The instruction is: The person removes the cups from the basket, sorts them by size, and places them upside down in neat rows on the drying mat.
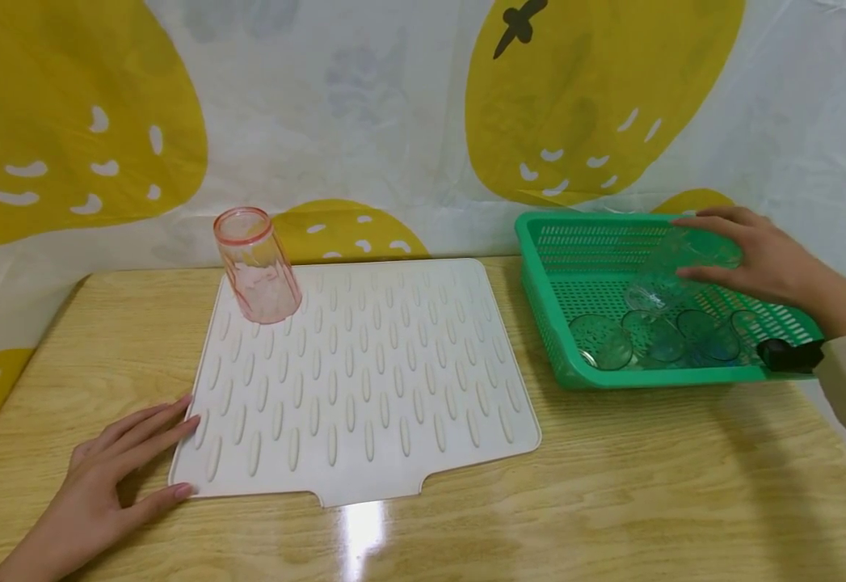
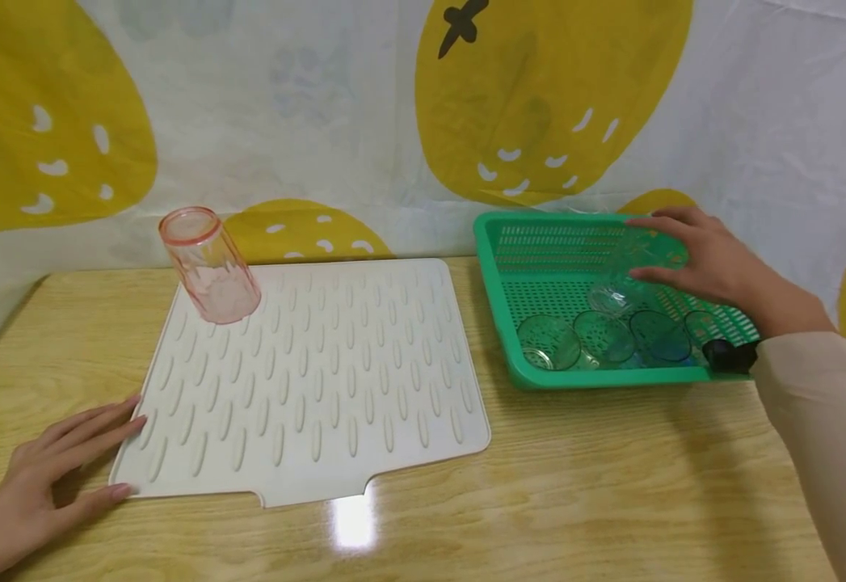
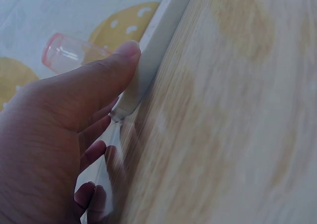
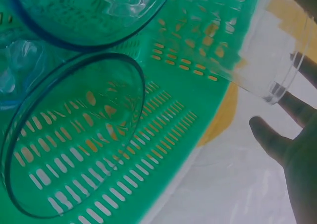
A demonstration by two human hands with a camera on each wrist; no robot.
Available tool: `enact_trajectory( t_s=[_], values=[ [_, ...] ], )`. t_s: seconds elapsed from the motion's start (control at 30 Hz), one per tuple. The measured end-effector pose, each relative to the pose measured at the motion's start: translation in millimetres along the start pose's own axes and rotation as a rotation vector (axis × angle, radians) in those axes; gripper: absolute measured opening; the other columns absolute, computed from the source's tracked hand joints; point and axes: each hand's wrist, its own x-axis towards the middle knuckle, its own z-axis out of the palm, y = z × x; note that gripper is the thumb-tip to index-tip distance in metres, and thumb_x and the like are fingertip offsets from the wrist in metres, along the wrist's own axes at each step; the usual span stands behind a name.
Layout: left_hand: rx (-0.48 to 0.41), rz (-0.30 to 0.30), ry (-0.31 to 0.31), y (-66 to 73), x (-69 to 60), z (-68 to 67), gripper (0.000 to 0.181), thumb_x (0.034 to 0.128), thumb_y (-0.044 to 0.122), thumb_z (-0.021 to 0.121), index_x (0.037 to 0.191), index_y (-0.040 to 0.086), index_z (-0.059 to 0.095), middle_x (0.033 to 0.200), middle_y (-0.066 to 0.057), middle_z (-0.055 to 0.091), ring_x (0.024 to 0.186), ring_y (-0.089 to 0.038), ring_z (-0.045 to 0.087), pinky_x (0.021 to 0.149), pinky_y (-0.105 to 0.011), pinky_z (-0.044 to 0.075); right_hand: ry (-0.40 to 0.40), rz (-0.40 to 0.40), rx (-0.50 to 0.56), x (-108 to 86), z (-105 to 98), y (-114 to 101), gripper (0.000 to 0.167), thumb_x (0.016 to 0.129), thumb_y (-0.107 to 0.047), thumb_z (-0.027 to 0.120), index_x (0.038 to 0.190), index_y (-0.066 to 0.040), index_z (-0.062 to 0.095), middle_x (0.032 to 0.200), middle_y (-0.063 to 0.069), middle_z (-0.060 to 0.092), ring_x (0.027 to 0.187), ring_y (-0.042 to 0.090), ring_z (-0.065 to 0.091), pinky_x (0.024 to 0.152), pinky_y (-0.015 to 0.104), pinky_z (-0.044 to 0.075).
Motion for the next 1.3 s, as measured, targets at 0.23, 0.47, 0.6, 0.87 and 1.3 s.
enact_trajectory(
  t_s=[0.23,0.47,0.6,0.87,1.3],
  values=[
    [-0.006,-0.008,-0.004,0.0,0.0,-0.1,0.08,0.063,0.026,0.089,0.136,0.023,0.057,0.147,0.001,0.042,0.135,-0.005,0.022,0.074,-0.047,0.018,-0.027,-0.007,0.036,2.8,3.3,4.7,0.071,0.081,-0.015,0.078,0.143,-0.012,0.045,0.146,0.027,0.03,0.124,0.058,0.029,0.084,0.072,0.026],
    [-0.011,-0.02,-0.008,0.2,-1.3,0.9,0.08,0.0632,0.027,0.089,0.136,0.024,0.056,0.148,0.001,0.041,0.135,-0.004,0.021,0.075,-0.051,0.018,-0.067,0.006,0.039,6.8,2.8,2.7,0.065,0.083,-0.015,0.075,0.141,-0.012,0.046,0.151,0.022,0.026,0.123,0.059,0.03,0.083,0.071,0.027],
    [-0.006,-0.022,-0.008,0.5,-1.2,0.8,0.08,0.0637,0.027,0.089,0.136,0.025,0.056,0.148,0.001,0.041,0.135,-0.003,0.021,0.076,-0.051,0.019,-0.049,-0.008,0.014,7.9,2.4,0.1,0.061,0.081,-0.015,0.078,0.135,-0.009,0.052,0.146,0.025,0.032,0.114,0.056,0.039,0.082,0.068,0.03],
    [-0.012,0.021,0.01,-2.9,-0.3,1.7,0.081,0.0599,0.023,0.09,0.134,0.022,0.058,0.146,0.0,0.043,0.135,-0.007,0.024,0.078,-0.047,0.019,0.045,-0.064,-0.053,2.2,-1.0,-9.8,0.057,0.074,-0.015,0.083,0.125,-0.009,0.059,0.137,0.028,0.04,0.116,0.057,0.038,0.09,0.071,0.026],
    [0.005,0.023,-0.008,0.6,0.8,-2.8,0.079,0.0622,0.027,0.089,0.134,0.022,0.058,0.147,0.003,0.042,0.135,-0.004,0.023,0.076,-0.047,0.019,0.299,-0.1,-0.119,-11.0,-21.7,-52.8,0.052,0.077,-0.021,0.081,0.123,-0.006,0.062,0.141,0.023,0.041,0.11,0.049,0.046,0.092,0.057,0.035]
  ],
)
